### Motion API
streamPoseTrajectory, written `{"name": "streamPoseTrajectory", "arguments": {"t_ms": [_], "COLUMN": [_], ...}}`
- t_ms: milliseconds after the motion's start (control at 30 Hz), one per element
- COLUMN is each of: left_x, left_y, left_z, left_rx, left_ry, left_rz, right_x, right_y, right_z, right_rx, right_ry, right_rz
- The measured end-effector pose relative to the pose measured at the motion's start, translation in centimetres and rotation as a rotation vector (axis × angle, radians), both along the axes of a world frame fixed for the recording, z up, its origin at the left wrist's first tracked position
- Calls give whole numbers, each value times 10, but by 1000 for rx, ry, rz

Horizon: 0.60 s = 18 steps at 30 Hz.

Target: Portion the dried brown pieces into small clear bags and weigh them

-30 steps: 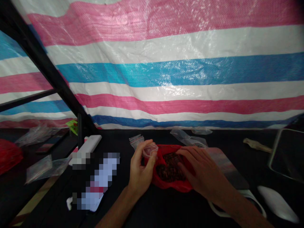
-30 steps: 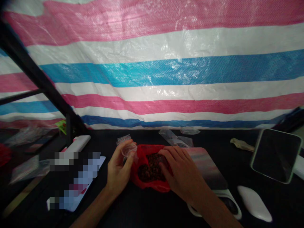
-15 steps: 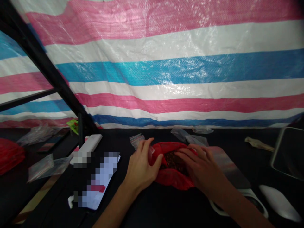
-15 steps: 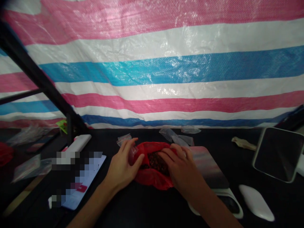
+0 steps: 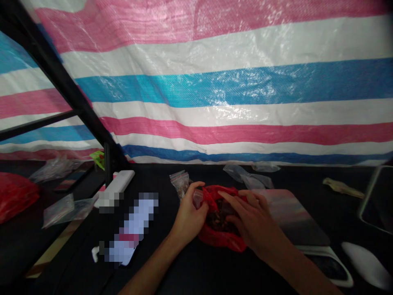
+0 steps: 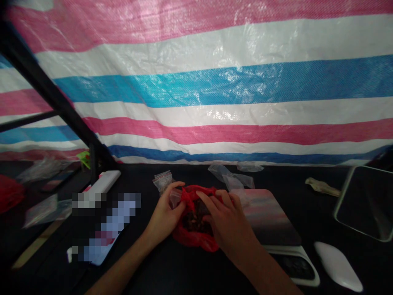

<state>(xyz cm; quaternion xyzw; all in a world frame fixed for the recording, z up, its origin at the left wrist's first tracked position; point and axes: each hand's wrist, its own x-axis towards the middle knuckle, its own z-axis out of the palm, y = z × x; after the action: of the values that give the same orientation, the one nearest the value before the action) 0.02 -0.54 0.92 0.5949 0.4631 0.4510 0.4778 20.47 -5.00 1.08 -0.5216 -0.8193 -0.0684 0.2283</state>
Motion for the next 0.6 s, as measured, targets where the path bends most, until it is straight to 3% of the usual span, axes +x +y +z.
{"name": "streamPoseTrajectory", "arguments": {"t_ms": [233,400,600], "left_x": [1,5,6], "left_y": [4,0,-2], "left_z": [2,3,4], "left_rx": [-169,-251,-398], "left_ry": [-235,-296,-530], "left_rz": [88,72,36], "right_x": [-4,-2,-9], "right_y": [0,3,0], "right_z": [-8,-11,-9], "right_rx": [38,20,15], "right_ry": [2,20,35], "right_rz": [-60,-140,-135]}}
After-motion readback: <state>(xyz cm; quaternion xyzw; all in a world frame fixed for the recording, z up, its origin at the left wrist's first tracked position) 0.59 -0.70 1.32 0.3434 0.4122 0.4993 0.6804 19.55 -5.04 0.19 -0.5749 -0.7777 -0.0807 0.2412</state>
